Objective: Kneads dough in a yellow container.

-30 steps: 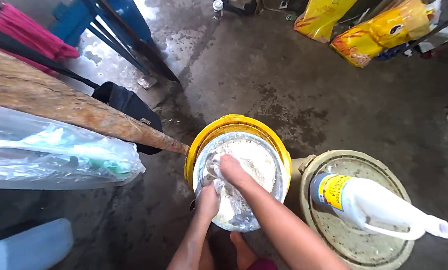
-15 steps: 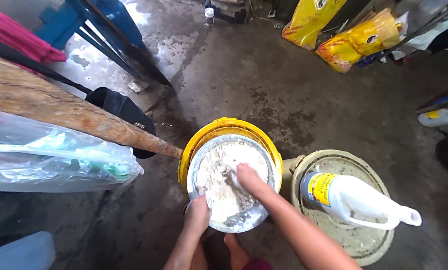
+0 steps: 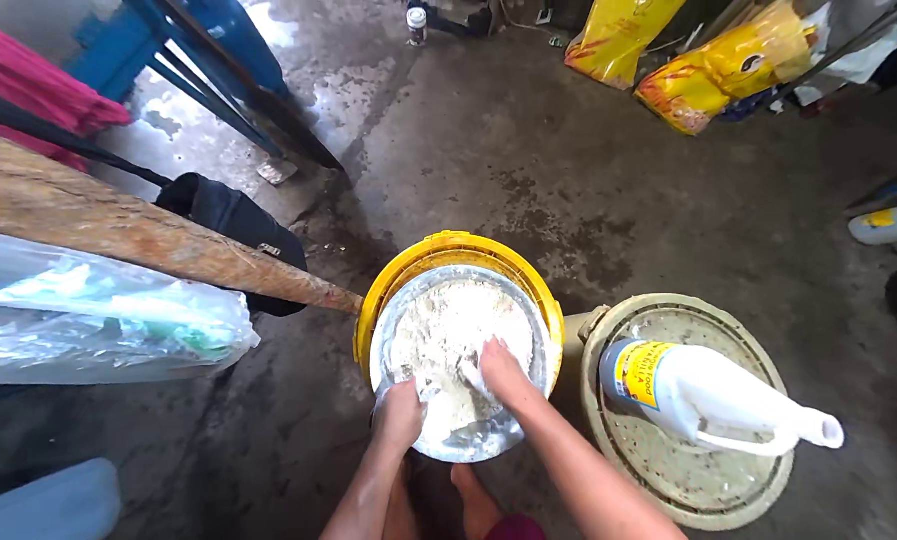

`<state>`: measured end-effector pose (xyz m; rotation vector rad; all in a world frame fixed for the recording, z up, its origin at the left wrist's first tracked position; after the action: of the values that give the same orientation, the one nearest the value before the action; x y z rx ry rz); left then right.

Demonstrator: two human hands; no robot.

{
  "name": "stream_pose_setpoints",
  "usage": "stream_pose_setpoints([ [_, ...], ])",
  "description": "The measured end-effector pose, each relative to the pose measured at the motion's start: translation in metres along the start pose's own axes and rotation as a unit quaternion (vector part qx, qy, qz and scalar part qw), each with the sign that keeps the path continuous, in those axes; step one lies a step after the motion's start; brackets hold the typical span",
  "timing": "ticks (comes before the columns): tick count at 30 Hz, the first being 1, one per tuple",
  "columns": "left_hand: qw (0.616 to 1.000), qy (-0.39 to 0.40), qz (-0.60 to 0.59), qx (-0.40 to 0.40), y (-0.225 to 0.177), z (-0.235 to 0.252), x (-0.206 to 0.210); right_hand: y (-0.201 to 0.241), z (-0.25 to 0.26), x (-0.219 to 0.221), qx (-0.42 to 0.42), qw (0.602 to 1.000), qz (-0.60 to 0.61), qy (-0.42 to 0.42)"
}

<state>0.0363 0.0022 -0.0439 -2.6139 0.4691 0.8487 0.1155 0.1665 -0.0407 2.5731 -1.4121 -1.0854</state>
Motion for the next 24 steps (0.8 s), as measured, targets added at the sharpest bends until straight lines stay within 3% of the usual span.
stream_pose_setpoints([
  [5, 1.0, 0.009, -0.018, -0.002, -0.002, 0.009, -0.01, -0.012, -0.017, 0.011, -0.038, 0.999, 0.0, -0.005],
  [10, 0.999, -0.006, -0.031, 0.023, -0.005, -0.003, 0.001, -0.011, -0.004, -0.047, -0.022, 0.998, 0.032, -0.048],
  [14, 0.99, -0.083, -0.107, -0.025, 0.007, -0.026, 0.007, 0.015, 0.037, -0.08, -0.062, 0.996, -0.001, -0.068],
  [17, 0.955, -0.123, -0.267, -0.029, 0.013, -0.037, 0.025, 0.026, 0.065, -0.079, -0.064, 0.997, -0.001, -0.04],
  [20, 0.913, -0.088, -0.392, -0.065, 0.006, -0.033, 0.05, 0.021, 0.092, -0.063, -0.04, 0.999, 0.022, -0.003],
  [24, 0.816, -0.145, -0.55, -0.107, 0.0, -0.005, 0.077, 0.005, 0.123, -0.038, -0.038, 0.994, 0.094, 0.037],
])
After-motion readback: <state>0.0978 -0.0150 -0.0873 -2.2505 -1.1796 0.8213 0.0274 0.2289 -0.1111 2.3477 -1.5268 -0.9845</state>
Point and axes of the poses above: each hand's wrist, its own z-axis towards the middle knuckle, its own x-axis out of the palm, y = z × x, the point moved 8 cm from there along z, towards the middle knuckle
